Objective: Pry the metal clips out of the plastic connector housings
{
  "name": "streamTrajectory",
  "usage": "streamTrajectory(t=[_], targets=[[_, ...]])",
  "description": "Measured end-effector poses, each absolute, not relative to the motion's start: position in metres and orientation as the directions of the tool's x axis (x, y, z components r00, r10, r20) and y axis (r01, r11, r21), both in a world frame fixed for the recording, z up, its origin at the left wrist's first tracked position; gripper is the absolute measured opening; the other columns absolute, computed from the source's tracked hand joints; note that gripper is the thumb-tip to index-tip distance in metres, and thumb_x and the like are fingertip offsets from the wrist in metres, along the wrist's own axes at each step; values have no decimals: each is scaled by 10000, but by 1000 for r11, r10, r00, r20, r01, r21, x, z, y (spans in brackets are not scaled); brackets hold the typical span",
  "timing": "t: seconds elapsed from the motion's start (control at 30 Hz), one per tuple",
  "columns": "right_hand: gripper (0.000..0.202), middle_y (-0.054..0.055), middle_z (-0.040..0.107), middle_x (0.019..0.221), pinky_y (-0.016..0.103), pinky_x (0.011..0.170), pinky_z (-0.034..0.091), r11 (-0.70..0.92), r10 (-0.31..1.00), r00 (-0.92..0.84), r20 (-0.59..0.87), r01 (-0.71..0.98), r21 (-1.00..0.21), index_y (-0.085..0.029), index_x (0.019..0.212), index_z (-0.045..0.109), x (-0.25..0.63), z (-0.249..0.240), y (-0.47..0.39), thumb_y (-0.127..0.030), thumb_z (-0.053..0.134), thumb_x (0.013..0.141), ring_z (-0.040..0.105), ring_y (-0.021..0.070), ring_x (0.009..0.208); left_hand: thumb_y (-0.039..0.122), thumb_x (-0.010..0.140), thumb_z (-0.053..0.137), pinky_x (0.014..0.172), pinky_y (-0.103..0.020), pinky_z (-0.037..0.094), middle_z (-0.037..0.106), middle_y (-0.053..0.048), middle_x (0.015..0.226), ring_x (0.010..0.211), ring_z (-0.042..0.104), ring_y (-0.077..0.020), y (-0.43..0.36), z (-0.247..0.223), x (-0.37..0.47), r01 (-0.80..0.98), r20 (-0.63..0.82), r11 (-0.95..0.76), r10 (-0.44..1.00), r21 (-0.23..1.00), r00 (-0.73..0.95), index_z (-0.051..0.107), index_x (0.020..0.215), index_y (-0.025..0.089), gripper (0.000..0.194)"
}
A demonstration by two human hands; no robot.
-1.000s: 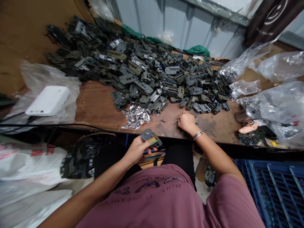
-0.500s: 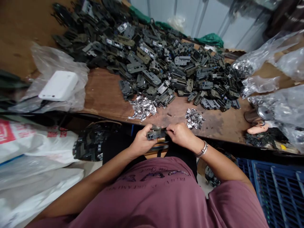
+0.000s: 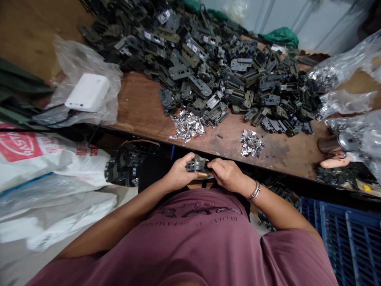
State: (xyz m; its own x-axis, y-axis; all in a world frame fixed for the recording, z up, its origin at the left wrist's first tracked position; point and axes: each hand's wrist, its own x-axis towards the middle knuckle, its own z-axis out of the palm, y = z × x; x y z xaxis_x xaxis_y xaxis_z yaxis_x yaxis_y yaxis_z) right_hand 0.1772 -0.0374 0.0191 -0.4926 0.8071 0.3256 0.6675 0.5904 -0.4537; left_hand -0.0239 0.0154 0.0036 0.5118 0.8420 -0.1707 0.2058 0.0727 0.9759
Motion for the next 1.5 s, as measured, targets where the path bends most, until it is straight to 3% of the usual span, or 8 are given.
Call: streamTrajectory(t=[0.2,0.4,0.67,0.9,1.07,1.23,1.37,1.5], targets=[[180,111,708,898,306,675,559,489,872,-362,330,628,-605,-167,986,651,173,10,-42,-139,489,913,673,180,789,267,575,810,669,-239,489,645,15,739,696,583,-135,13,3,-26,228,-199,93,842,969,502,623,792,187,298],[197,45,743,787,222,463,520,-86,994,86,-72,166,-982,-189,924,710,179,7,-41,-364,681,837,677,140,589,290,576,810,657,-232,475,657,5,757,668,573,-122,13,8,-28,222,-203,113,875,968,439,632,808,179,313],[336,8,674,572,181,391,435,-367,912,36,-408,-370,-853,-156,864,707,153,-3,-35,-384,819,645,578,105,448,289,604,828,752,-260,521,729,-64,984,811,665,-166,6,-2,-26,134,-93,38,896,990,434,629,891,190,363],[406,-68,528,628,163,331,216,-424,901,-195,-387,-577,-697,-202,973,631,145,-5,-31,-369,800,644,240,19,389,336,609,843,938,-323,499,687,-108,1144,1053,648,-220,2,-11,-33,-23,-76,96,889,995,452,626,1005,174,480],[514,-73,517,706,151,359,222,-360,933,-167,-319,-417,-835,-243,1136,555,151,0,-37,-436,780,716,300,23,421,369,601,850,930,-339,498,666,-123,1177,1067,646,-246,9,-3,-45,-106,-202,379,686,919,699,603,1183,167,664],[361,8,645,884,223,515,473,-104,962,-228,-151,204,-973,-229,1178,573,165,10,-21,-472,553,911,550,94,568,427,733,742,568,-220,480,678,-50,893,678,643,-134,9,5,-34,-74,-421,583,663,809,619,594,1172,186,522],[278,103,675,975,313,786,495,94,995,-72,62,850,-518,-158,1059,649,187,20,23,-351,476,962,632,207,879,353,697,738,502,-209,476,644,-17,848,637,615,-121,11,12,-22,-175,-442,643,674,745,592,593,1128,207,477],[250,166,653,1009,304,734,460,61,991,-61,-115,998,-8,-121,1016,669,196,17,55,-251,471,938,640,246,873,302,660,728,435,-202,474,648,-18,842,630,625,-131,18,18,-14,-213,-476,644,714,735,514,573,910,183,317]])
